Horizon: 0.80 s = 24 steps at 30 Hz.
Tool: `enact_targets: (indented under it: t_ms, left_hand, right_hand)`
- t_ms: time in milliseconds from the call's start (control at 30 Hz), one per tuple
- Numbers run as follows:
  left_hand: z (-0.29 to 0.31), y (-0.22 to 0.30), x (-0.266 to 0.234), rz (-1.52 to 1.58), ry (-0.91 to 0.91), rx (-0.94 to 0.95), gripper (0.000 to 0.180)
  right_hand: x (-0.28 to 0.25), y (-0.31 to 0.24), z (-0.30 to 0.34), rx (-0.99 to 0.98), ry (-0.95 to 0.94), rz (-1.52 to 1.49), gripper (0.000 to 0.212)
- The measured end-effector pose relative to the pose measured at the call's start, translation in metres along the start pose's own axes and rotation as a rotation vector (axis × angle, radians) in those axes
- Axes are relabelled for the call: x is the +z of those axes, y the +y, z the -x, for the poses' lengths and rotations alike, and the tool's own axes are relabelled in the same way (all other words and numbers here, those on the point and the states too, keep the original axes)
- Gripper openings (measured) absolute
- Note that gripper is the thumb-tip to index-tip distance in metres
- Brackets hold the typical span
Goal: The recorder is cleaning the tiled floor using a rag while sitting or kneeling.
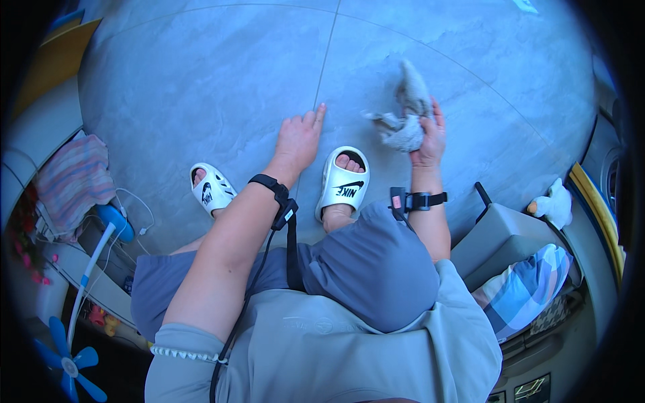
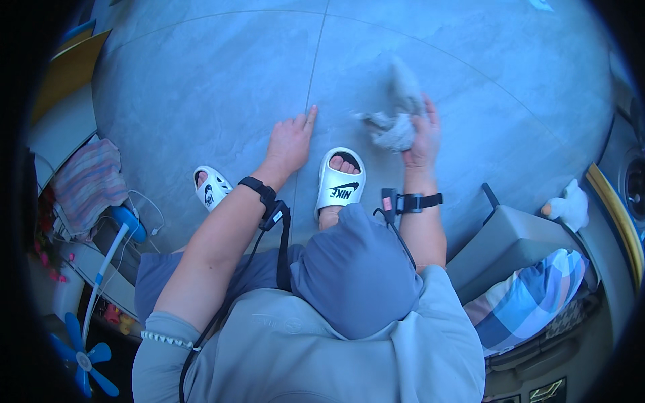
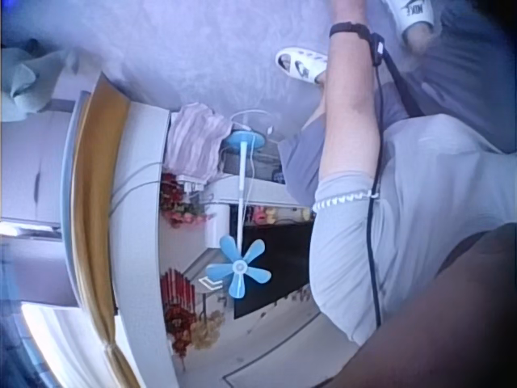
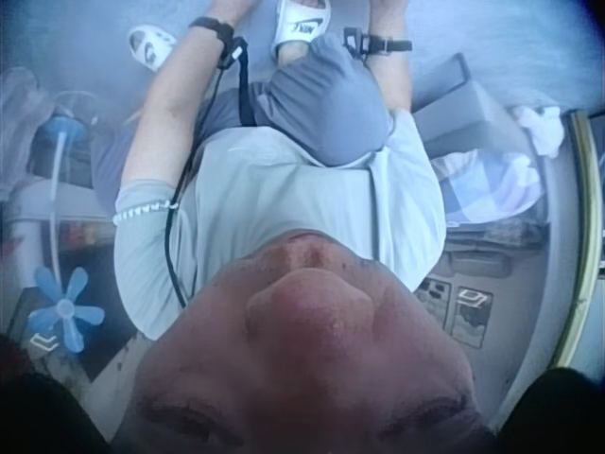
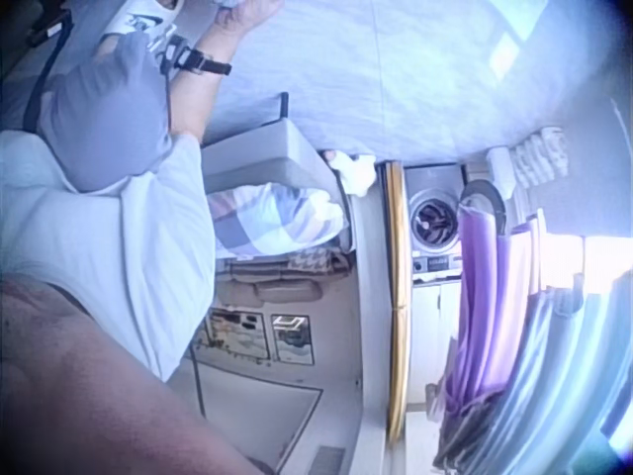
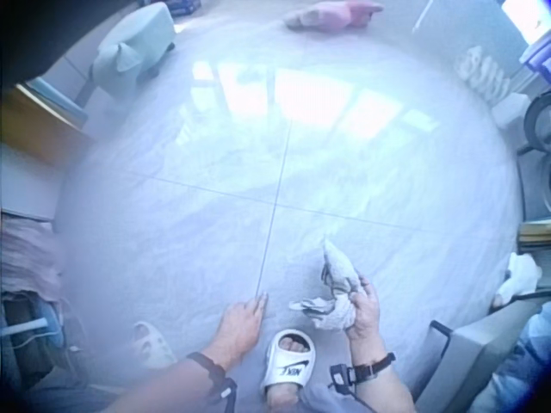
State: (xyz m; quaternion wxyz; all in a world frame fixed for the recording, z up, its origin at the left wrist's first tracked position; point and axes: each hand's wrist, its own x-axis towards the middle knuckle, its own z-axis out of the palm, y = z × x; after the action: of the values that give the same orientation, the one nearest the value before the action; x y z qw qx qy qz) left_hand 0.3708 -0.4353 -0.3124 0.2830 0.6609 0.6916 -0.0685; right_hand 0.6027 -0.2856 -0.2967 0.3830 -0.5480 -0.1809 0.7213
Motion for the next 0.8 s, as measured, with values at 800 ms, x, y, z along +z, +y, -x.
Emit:
enact_targets:
  t_ms: [800]
  left_hand:
    - [-0.062, -0.089, -0.041, -0.159, 0.076, 0.008, 0.066]
  right_hand:
    - [-0.068, 0.03, -0.022, -0.876, 0.332, 1.136, 0.054]
